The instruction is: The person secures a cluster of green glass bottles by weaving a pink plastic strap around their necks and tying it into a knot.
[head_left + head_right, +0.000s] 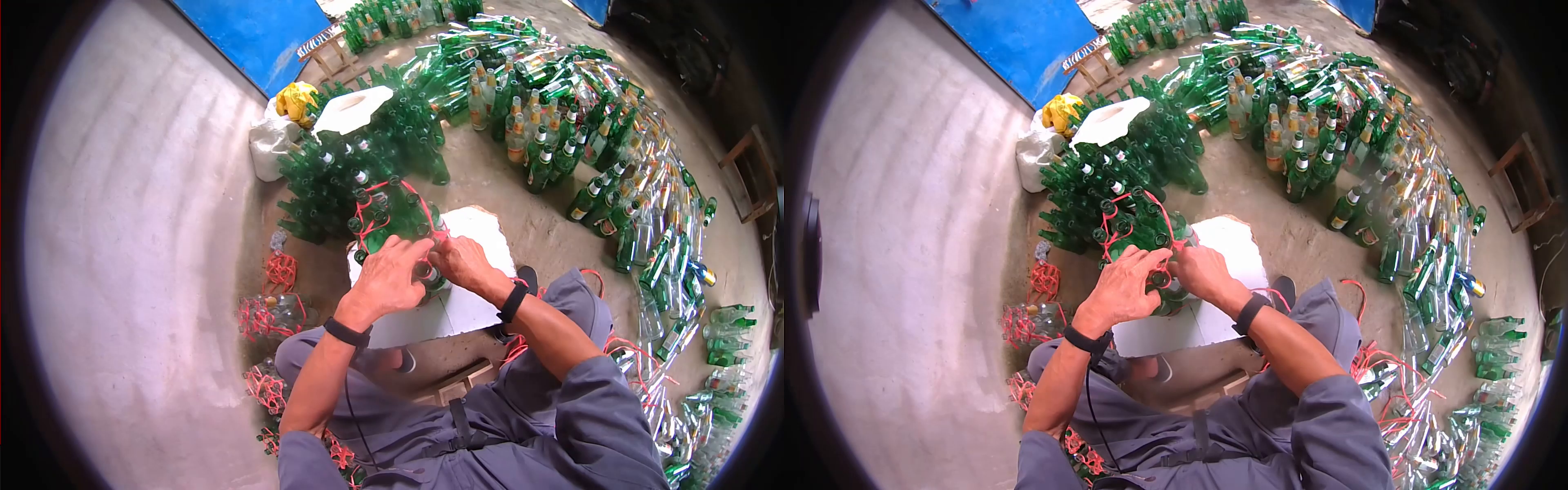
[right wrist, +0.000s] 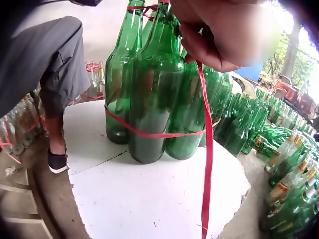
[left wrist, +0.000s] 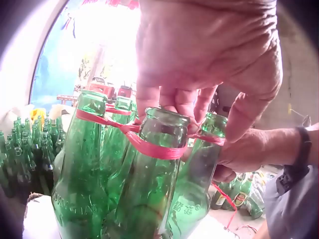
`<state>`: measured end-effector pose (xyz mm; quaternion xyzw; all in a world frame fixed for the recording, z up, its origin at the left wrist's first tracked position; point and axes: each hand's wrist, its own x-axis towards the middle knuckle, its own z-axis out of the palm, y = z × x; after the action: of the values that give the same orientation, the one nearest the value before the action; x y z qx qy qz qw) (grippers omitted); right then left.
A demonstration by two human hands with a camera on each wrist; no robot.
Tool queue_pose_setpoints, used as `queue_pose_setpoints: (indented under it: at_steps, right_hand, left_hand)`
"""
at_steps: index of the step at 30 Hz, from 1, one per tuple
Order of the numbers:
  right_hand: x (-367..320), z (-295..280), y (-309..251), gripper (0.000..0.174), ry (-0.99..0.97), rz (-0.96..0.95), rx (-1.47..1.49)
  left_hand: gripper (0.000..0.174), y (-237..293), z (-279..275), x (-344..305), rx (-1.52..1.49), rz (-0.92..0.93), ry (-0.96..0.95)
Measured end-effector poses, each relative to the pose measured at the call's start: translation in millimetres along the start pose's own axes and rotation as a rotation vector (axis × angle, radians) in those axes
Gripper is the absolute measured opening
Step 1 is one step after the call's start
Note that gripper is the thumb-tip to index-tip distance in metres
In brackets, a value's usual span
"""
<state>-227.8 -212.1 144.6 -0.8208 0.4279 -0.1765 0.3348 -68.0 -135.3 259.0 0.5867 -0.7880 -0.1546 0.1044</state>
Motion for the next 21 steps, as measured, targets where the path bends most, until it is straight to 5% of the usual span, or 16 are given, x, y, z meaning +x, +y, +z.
queue_pose_setpoints:
  at_steps: [5, 11, 21]
  right_hand:
    - [3, -4, 2, 0.032, -0.025, -0.031, 0.051]
    - [7, -14, 5, 0.021, -0.108, -0.183, 0.175]
    - [0, -56, -14, 0.023, -0.248, -0.134, 0.118]
  left_hand:
    - [0.05, 0, -4, 5, 0.142, 0.034, 0.031]
    - [0.029, -26, 0, -2, -0.027, -0.074, 0.187]
    - [0.022, -38, -13, -10, -0.001, -0.255, 0.2]
